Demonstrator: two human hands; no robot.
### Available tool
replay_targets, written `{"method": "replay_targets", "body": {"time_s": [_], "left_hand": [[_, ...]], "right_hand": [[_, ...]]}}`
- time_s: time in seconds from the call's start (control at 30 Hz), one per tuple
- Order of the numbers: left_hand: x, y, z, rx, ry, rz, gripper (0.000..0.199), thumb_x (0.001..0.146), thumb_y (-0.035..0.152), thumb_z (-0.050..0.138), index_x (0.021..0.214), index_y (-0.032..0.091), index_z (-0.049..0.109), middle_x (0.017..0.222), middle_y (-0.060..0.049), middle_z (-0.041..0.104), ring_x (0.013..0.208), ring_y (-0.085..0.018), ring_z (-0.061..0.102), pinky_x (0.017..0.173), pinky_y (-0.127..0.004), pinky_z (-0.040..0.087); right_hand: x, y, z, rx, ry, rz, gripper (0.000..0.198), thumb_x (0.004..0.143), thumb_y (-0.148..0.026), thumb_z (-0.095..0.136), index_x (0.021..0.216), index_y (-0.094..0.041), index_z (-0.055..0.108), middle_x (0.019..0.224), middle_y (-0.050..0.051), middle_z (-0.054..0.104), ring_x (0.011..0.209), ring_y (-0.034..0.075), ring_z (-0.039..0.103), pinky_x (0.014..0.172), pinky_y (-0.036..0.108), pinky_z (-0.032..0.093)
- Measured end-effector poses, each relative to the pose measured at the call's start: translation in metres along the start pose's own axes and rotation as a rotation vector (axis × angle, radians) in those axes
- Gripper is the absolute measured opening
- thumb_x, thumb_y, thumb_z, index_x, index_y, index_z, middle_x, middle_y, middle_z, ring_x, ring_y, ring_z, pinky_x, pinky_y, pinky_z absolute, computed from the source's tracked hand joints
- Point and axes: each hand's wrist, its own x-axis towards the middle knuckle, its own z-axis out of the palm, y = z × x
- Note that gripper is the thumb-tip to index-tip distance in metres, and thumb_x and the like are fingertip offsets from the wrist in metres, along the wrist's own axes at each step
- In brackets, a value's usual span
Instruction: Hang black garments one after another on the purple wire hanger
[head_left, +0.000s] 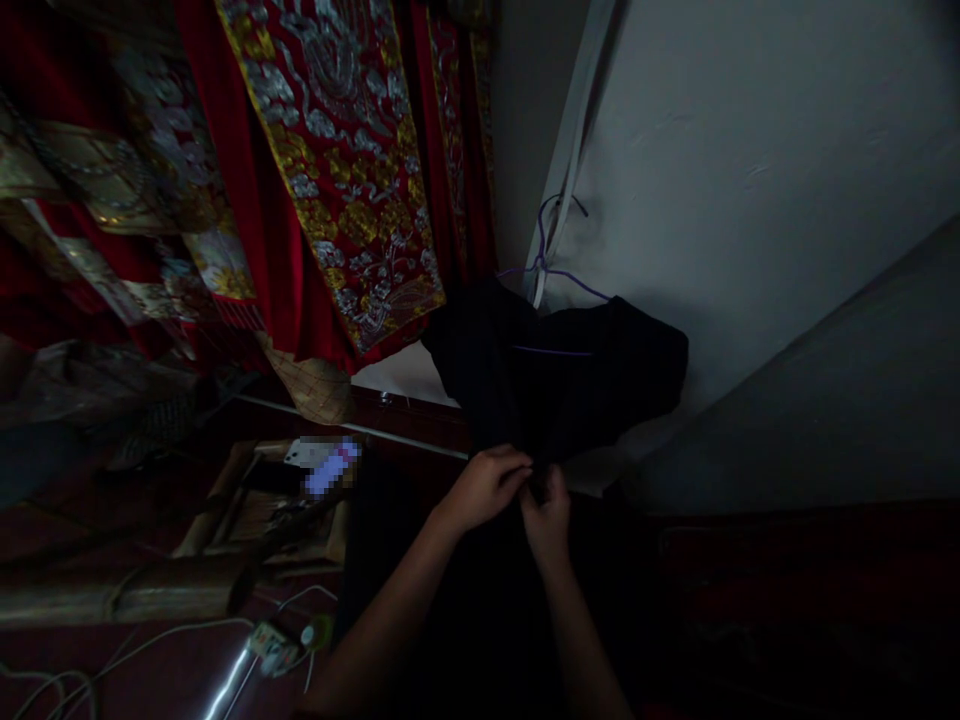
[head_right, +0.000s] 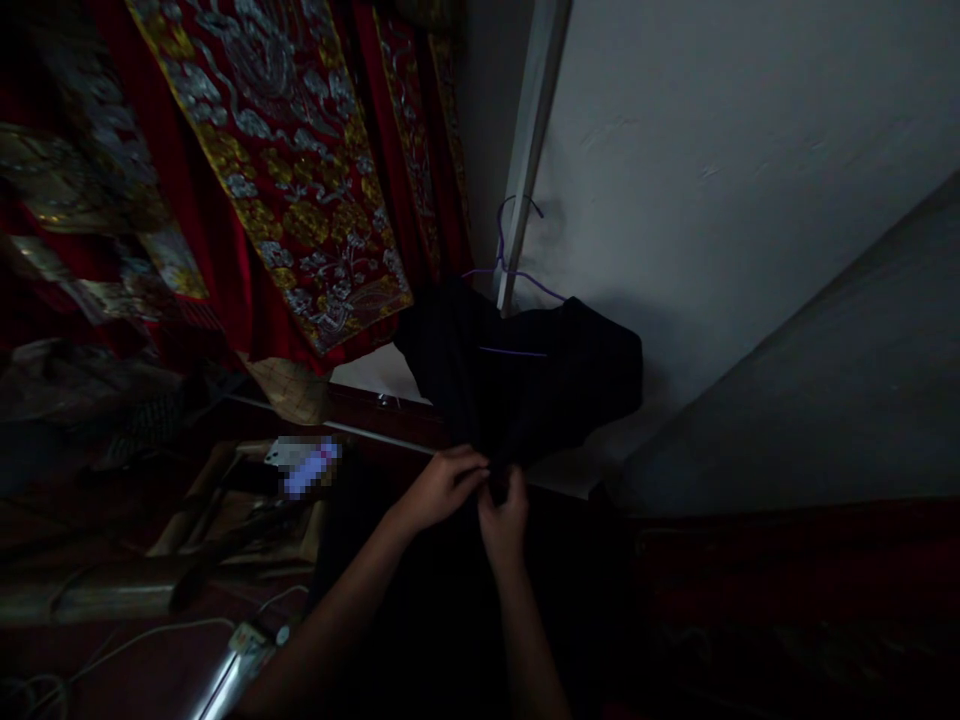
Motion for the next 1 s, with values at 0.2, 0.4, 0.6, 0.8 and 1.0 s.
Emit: {"method": "replay_targets", "body": {"time_s": [0.2, 0.4, 0.6, 0.8, 1.0], "left_hand": [[0.004, 0.021, -0.015, 0.044, 0.022, 0.024, 0.02, 0.098, 0.022, 0.053, 0.1, 0.018, 0.072, 0.094, -0.007, 0.064, 0.087, -0.018, 0.062, 0.08, -0.028, 0.048], [0.005, 0.018, -0.012, -0.003, 0.063, -0.029, 0.015, 0.095, 0.02, 0.056, 0.095, 0.017, 0.07, 0.092, -0.005, 0.067, 0.086, -0.018, 0.064, 0.078, -0.027, 0.047], [0.005, 0.009, -0.002, -0.143, 0.162, -0.154, 0.033, 0.094, 0.025, 0.058, 0.125, 0.023, 0.051, 0.092, -0.001, 0.068, 0.087, -0.016, 0.067, 0.078, -0.027, 0.05], [0.008, 0.007, 0.0, -0.133, 0.138, -0.174, 0.012, 0.093, 0.03, 0.061, 0.098, 0.019, 0.061, 0.09, -0.002, 0.068, 0.083, -0.017, 0.066, 0.076, -0.026, 0.048], [0.004, 0.011, -0.002, -0.033, 0.013, -0.191, 0.023, 0.096, 0.034, 0.053, 0.086, 0.017, 0.064, 0.077, 0.0, 0.066, 0.072, -0.016, 0.062, 0.068, -0.026, 0.042]], "right_hand": [[0.005, -0.029, -0.003, 0.045, -0.065, 0.005, 0.02, 0.081, -0.039, 0.069, 0.083, -0.02, 0.062, 0.075, 0.001, 0.063, 0.072, 0.019, 0.06, 0.069, 0.03, 0.049], [-0.002, -0.039, -0.007, 0.027, -0.091, 0.027, 0.027, 0.078, -0.042, 0.073, 0.072, -0.02, 0.06, 0.066, -0.002, 0.058, 0.064, 0.016, 0.054, 0.061, 0.027, 0.044], [0.004, -0.042, -0.015, 0.009, -0.138, 0.018, 0.027, 0.078, -0.042, 0.074, 0.073, -0.02, 0.058, 0.065, -0.003, 0.051, 0.061, 0.014, 0.05, 0.058, 0.026, 0.042], [0.003, -0.043, -0.019, 0.018, -0.139, 0.021, 0.024, 0.081, -0.04, 0.07, 0.094, -0.022, 0.061, 0.07, -0.003, 0.052, 0.064, 0.016, 0.051, 0.061, 0.027, 0.043], [0.005, -0.048, -0.019, 0.024, -0.168, 0.046, 0.021, 0.085, -0.042, 0.066, 0.088, -0.022, 0.061, 0.071, -0.001, 0.057, 0.066, 0.016, 0.055, 0.061, 0.027, 0.044]]}}
